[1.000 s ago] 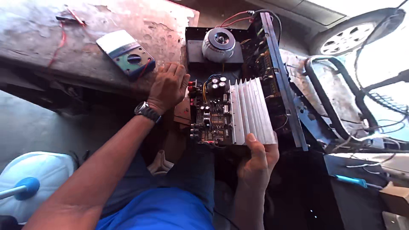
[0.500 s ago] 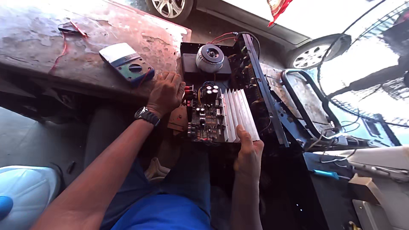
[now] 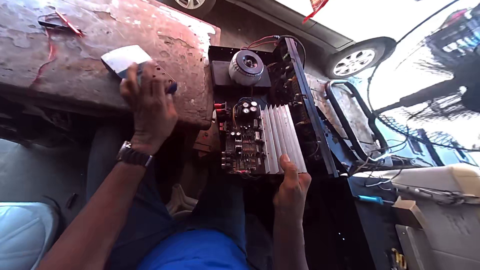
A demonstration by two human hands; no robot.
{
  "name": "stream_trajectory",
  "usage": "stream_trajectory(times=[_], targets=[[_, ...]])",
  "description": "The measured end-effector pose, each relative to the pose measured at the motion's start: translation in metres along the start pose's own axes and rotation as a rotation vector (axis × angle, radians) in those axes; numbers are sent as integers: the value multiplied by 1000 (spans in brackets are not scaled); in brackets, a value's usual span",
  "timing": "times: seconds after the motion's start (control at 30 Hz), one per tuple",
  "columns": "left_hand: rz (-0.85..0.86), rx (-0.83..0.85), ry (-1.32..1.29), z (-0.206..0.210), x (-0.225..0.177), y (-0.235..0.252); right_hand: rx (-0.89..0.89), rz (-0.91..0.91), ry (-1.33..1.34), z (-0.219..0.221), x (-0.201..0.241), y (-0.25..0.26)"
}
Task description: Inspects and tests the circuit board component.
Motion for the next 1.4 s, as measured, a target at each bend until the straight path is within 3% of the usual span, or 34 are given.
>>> stream_trajectory(times=[0.13, 0.23, 0.33, 0.53, 0.73, 0.9, 1.03, 1.13, 1.23, 1.4], targets=[[-11, 178, 45, 8, 40, 23, -31, 0, 0, 0, 0, -2], [-77, 276, 72, 1, 45, 45, -64, 7, 1, -1, 0, -2], [-74, 206, -49, -24, 14, 57, -103, 3, 16, 1, 0, -2], [180, 247, -721, -40, -88, 11, -170, -114, 40, 4, 13, -7], [107, 425, -1160, -33, -103, 3, -2, -491, -86, 14, 54, -6], [75, 551, -1575, -37, -98, -1, 310, -895, -651, 34, 93, -9], [-107, 671, -1703, -28, -83, -16, 437, -980, -762, 58, 83, -15], [-242, 773, -1685, -13, -75, -10, 431, -942, -673, 66, 50, -20], [-459, 764, -1504, -4, -59, 10, 414, -898, -666, 74, 13, -32], [-274, 450, -782, -1, -19, 25, 435, -772, -738, 97, -4, -46]])
Point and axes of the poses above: each hand's wrist, its own y-axis towards the middle knuckle, its own z-axis out of the palm, x = y × z, the point moved 5 cm from there along y, towards the middle knuckle, and after that the axes turned 14 degrees about y, right-handed, at the moved point
